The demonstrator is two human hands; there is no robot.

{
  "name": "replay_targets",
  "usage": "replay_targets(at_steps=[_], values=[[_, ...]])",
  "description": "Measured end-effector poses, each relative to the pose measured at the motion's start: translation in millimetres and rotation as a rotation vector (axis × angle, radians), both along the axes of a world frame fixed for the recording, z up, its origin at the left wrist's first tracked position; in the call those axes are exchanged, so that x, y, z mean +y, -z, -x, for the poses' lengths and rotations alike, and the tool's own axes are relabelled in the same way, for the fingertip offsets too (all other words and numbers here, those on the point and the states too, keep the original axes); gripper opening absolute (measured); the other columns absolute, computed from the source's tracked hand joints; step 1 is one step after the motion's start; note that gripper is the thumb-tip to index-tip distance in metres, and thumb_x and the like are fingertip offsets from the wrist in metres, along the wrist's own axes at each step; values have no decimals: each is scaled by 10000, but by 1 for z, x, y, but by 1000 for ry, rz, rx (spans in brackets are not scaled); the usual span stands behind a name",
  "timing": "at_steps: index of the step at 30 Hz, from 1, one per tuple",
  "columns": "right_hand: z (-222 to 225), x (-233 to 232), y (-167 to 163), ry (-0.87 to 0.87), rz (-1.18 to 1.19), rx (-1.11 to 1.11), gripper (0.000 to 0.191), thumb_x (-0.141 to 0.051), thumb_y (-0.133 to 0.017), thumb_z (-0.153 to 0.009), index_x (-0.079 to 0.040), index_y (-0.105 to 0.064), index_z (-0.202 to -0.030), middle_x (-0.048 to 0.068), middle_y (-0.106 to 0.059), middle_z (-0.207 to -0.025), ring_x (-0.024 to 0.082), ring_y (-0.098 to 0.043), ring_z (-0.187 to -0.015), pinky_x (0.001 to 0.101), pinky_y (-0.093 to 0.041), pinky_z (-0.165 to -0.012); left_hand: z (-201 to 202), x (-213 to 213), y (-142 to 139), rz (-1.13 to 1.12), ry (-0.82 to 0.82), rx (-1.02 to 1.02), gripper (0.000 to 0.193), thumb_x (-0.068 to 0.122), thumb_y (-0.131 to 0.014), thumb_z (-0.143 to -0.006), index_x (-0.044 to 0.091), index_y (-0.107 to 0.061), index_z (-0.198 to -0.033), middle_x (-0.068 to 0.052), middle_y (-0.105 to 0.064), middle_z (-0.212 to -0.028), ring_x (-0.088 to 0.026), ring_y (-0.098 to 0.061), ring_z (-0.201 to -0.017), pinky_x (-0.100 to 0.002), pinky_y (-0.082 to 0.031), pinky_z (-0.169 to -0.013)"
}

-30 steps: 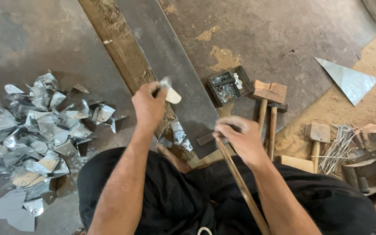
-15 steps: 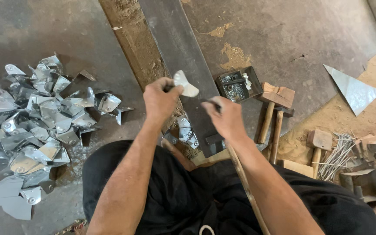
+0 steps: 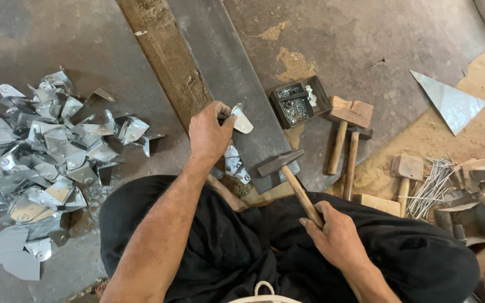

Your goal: The person sits on the floor and hammers small cut sheet-metal pieces flat on a long steel bar using a hammer, placing finished pieces onto a pile. Later they take brass-colored pieces from a box and hammer them the same way.

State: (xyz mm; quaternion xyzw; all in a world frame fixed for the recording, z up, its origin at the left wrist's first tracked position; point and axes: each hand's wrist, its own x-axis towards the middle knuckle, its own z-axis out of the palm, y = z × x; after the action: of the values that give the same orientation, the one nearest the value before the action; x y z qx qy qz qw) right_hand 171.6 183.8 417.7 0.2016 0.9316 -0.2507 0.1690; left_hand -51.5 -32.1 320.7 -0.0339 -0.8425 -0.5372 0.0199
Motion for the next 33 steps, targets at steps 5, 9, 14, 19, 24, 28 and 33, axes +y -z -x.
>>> replay_targets(at_steps=[5,9,14,19,24,28,33], values=[[15,7,-5,232,525,-122,206,-210,-661,-962,-44,-703,-1075,158,-521,-597,247,-491,-522,413,-423,-510,-5,3,-2,143,45,245,182,141,-793,-852,69,-627,-873,-108,-692,-872,-354,-675,-848,-475,-516,-716],[32,-6,-2,-93,221,379,203,-183,-615,-1002,-7,-629,-1102,152,-648,-695,296,-635,-588,379,-507,-582,-6,4,-5,220,65,398,217,112,-781,-850,75,-569,-878,-110,-625,-869,-368,-630,-887,-494,-506,-740],[50,-28,0,-95,99,597,309,-190,-625,-975,-6,-607,-1223,222,-711,-868,375,-730,-743,408,-550,-644,-5,5,-6,229,67,411,208,105,-766,-859,82,-560,-877,-96,-628,-865,-355,-629,-875,-477,-512,-735],[60,-31,-7,-100,-24,302,328,-207,-668,-968,-26,-628,-1238,235,-727,-905,432,-703,-836,471,-525,-703,-5,4,-4,245,71,420,188,91,-746,-872,84,-559,-886,-85,-632,-876,-343,-628,-868,-461,-516,-732],[56,-32,-8,-169,41,679,320,-217,-633,-990,-2,-602,-1224,255,-714,-991,417,-713,-882,440,-563,-721,-9,3,-4,223,72,432,183,96,-739,-886,83,-556,-885,-90,-623,-878,-358,-625,-879,-465,-518,-742],[56,-31,2,-151,-31,419,326,-250,-646,-982,-13,-615,-1204,255,-698,-870,453,-679,-809,489,-516,-685,-10,3,-6,275,60,420,163,94,-722,-887,86,-560,-884,-94,-635,-896,-369,-631,-895,-475,-515,-750],[56,-22,-6,9,382,266,250,-192,-657,-982,-8,-654,-1152,136,-633,-686,277,-597,-576,385,-446,-521,-9,3,-10,278,68,416,168,109,-724,-863,82,-559,-884,-97,-638,-892,-376,-631,-890,-486,-512,-757]])
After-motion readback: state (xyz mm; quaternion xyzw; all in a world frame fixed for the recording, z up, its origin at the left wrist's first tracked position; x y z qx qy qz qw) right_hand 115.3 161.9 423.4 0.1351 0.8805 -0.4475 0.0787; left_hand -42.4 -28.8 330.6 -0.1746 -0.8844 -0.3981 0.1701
